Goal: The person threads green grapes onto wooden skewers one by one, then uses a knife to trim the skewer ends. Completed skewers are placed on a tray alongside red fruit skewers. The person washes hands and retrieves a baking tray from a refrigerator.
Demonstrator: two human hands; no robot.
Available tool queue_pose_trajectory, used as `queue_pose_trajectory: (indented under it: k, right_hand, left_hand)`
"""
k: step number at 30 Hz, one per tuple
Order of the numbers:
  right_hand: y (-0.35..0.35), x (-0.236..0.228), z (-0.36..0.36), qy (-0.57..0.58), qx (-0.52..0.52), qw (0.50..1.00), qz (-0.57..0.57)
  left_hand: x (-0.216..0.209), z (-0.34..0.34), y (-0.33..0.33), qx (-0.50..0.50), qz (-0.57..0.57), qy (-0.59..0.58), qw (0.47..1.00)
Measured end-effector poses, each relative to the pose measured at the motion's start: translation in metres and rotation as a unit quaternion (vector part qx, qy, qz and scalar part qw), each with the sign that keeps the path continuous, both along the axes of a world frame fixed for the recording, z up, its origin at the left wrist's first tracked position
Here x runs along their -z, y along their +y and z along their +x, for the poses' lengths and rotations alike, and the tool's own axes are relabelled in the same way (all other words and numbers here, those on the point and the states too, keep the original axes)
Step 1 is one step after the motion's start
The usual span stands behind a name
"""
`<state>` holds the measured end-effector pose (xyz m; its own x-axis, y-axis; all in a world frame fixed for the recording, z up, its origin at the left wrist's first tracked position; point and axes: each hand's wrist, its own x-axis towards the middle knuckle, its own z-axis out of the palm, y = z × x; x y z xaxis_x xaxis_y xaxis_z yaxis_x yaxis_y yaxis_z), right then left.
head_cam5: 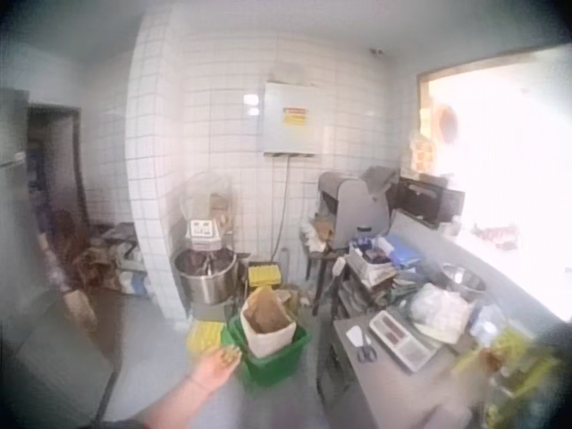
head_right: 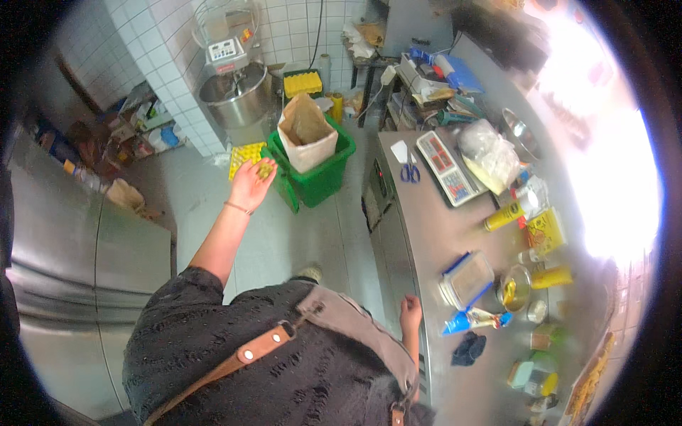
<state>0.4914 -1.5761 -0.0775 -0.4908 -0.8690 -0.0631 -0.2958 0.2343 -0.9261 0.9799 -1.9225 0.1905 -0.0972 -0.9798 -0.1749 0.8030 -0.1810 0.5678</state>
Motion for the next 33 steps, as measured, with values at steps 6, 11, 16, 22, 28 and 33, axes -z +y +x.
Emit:
queue_pose_trajectory:
  k: [6,11,16,22,28,33]
  right_hand:
    - [0.105,0.063,0.099,0.119,0.109,0.934,0.318]
    - [0.187,0.041,0.165,0.046,0.121,0.900,0.417]
    - [0.209,-0.002,0.258,-0.046,0.340,0.840,0.421]
    - [0.236,0.020,0.379,-0.181,0.466,0.837,0.222]
    - [0.431,0.072,0.511,-0.231,0.660,0.627,0.343]
    - [0.567,0.030,0.551,-0.280,0.785,0.456,0.313]
  left_hand:
    - [0.029,-0.032,-0.304,0.025,0.086,-0.141,0.986]
    - [0.146,-0.028,-0.409,0.006,0.096,-0.157,0.983]
    - [0.248,-0.039,-0.321,0.061,0.202,-0.205,0.956]
    - [0.315,-0.178,-0.029,0.561,0.029,-0.595,0.574]
    - [0.323,-0.420,0.299,0.659,-0.624,-0.402,0.122]
    - [0.301,-0.508,0.520,0.765,-0.454,-0.412,0.199]
